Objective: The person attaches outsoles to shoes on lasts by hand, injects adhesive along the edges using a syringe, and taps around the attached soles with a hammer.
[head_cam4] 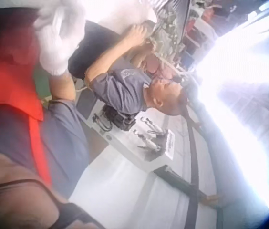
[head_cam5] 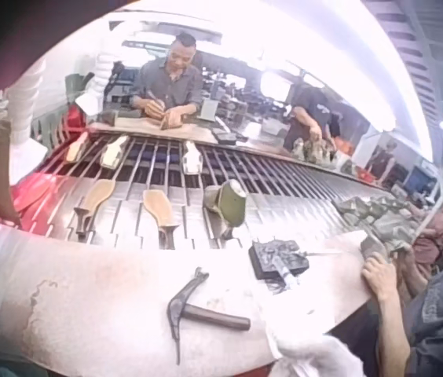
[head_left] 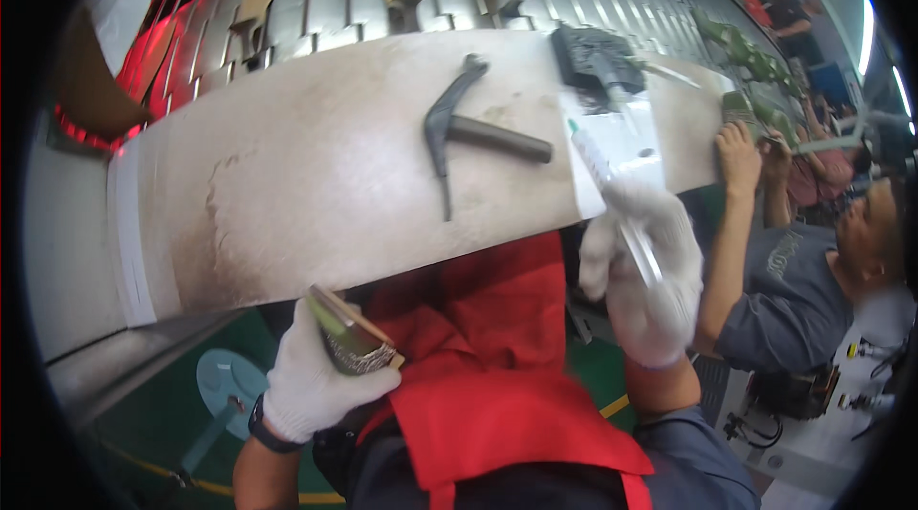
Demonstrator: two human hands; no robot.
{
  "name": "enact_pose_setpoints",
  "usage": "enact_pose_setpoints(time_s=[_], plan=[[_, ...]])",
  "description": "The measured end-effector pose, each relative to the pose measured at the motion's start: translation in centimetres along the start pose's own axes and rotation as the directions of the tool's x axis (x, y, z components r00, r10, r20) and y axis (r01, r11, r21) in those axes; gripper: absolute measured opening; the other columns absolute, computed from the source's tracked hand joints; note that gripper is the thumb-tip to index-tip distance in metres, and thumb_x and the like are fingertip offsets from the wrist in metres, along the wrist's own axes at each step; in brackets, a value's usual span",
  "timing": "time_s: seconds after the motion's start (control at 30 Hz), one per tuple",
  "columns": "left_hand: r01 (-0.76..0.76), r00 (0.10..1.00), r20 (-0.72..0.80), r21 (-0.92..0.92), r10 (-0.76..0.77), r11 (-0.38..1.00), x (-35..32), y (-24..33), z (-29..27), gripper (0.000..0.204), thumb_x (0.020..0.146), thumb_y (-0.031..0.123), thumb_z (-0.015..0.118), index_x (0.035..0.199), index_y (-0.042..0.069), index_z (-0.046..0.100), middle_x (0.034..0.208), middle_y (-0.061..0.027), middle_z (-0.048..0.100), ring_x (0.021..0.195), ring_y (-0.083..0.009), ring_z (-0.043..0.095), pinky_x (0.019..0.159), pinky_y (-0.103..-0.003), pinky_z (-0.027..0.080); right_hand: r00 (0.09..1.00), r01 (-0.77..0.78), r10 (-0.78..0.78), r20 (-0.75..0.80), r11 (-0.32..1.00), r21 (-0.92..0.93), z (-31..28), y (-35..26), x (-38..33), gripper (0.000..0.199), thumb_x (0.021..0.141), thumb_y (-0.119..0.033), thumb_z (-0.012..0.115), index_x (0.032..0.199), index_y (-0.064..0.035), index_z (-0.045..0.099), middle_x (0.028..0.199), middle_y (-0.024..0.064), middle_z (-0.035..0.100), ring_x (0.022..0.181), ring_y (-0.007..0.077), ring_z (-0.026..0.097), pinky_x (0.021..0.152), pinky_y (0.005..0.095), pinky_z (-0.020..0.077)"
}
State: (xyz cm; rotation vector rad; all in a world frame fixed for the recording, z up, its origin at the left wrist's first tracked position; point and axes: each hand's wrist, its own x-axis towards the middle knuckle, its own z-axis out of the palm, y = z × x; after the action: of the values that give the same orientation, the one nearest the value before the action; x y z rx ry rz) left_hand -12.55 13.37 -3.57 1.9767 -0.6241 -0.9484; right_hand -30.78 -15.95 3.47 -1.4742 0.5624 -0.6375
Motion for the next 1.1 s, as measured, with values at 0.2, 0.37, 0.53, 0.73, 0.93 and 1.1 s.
enact_pose_setpoints(time_s=[0.2,0.37,0.53,0.73,0.93,1.1], plan=[[0.014,0.997,0.075,-0.325,0.011,0.946,-1.4,2.7,-0.2,0.11,0.066,0.031,0.106,0.151,-0.004,0.046,0.129,-0.0139,0.07,0.117,-0.023,0.071,0.103,-0.039,0.058,0.995,0.068,-0.063,-0.073,0.995,0.068,-2.1,1.7,1.9,0.049,0.099,-0.006,0.068,0.147,0.001,0.061,0.103,0.0095,0.068,0.075,0.0111,0.064,0.065,0.0246,0.0533],[0.109,0.982,0.189,-0.442,-0.027,0.89,-1.0,2.2,0.8,0.101,0.072,0.017,0.101,0.154,-0.001,0.044,0.135,-0.0135,0.07,0.12,-0.023,0.071,0.109,-0.041,0.057,0.989,-0.007,-0.009,-0.145,0.994,-0.108,-0.1,4.8,7.3,0.057,0.101,-0.016,0.076,0.152,0.0022,0.055,0.113,0.0097,0.067,0.087,0.013,0.068,0.069,0.0264,0.0552],[0.092,0.971,0.237,-0.291,-0.022,0.952,1.0,0.2,0.8,0.078,0.079,0.018,0.097,0.141,0.001,0.053,0.124,-0.0095,0.073,0.112,-0.018,0.07,0.103,-0.037,0.057,0.979,0.003,0.036,-0.201,0.981,0.192,2.0,5.0,5.3,0.067,0.098,-0.003,0.075,0.159,0.0009,0.046,0.127,0.0164,0.066,0.103,0.0167,0.068,0.085,0.0303,0.0627],[0.115,0.964,0.263,-0.284,-0.038,0.952,1.4,1.1,0.5,0.073,0.08,0.022,0.099,0.135,0.003,0.055,0.12,-0.0065,0.071,0.109,-0.0169,0.069,0.101,-0.036,0.057,0.844,-0.122,0.057,0.534,0.989,0.088,0.4,1.1,-3.1,0.112,0.066,-0.034,0.107,0.159,-0.0023,0.052,0.116,0.0194,0.07,0.093,0.0204,0.071,0.08,0.0312,0.059],[0.075,0.979,0.206,-0.369,0.002,0.927,1.4,0.4,0.6,0.086,0.077,0.039,0.1,0.136,-0.007,0.056,0.115,-0.0158,0.073,0.104,-0.0251,0.073,0.097,-0.039,0.059,0.697,-0.2,0.016,0.717,0.964,0.173,3.1,-0.7,-2.9,0.104,0.065,-0.04,0.107,0.142,0.0126,0.062,0.111,0.021,0.071,0.088,0.0247,0.071,0.076,0.033,0.0589],[0.122,0.965,0.26,-0.317,-0.037,0.941,1.4,0.1,0.5,0.095,0.076,0.032,0.102,0.147,-0.001,0.049,0.125,-0.0124,0.071,0.112,-0.021,0.071,0.1,-0.039,0.058,0.648,-0.257,0.056,0.76,0.955,0.149,4.0,-1.3,-2.4,0.097,0.069,-0.041,0.104,0.14,0.0132,0.065,0.117,0.0224,0.071,0.091,0.0238,0.07,0.079,0.033,0.0569]])
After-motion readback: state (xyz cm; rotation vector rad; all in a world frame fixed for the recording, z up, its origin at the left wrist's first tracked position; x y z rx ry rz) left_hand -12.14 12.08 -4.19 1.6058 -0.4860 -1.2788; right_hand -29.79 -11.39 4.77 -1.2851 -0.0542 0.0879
